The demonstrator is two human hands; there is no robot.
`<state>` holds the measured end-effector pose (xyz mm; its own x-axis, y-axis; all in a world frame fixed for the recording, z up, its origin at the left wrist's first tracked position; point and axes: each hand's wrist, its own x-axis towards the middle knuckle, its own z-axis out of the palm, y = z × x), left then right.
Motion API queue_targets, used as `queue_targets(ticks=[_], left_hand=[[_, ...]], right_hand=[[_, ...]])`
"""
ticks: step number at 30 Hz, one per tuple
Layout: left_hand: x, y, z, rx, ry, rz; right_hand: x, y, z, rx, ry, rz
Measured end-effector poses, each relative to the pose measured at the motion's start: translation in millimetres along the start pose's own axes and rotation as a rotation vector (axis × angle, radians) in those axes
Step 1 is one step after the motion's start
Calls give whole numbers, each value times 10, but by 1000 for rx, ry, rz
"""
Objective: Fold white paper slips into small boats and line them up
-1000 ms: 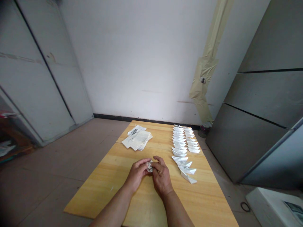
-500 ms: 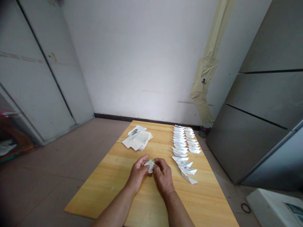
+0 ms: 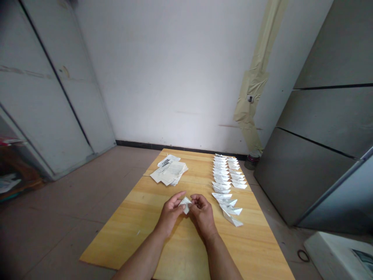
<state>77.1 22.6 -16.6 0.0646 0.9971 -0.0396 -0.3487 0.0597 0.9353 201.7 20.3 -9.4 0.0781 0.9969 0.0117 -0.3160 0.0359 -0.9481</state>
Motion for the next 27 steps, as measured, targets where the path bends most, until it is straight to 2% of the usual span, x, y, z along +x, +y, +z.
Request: queue_targets(ticks=[12, 20, 27], left_hand=[[11, -19, 2, -17, -3, -3], [0, -14, 16, -7, -35, -2], [23, -68, 1, 54, -58, 34]], right_hand=[[12, 22, -57, 101, -34, 101], [33, 25, -81, -8, -25, 3], [32, 1, -67, -269, -87, -181]])
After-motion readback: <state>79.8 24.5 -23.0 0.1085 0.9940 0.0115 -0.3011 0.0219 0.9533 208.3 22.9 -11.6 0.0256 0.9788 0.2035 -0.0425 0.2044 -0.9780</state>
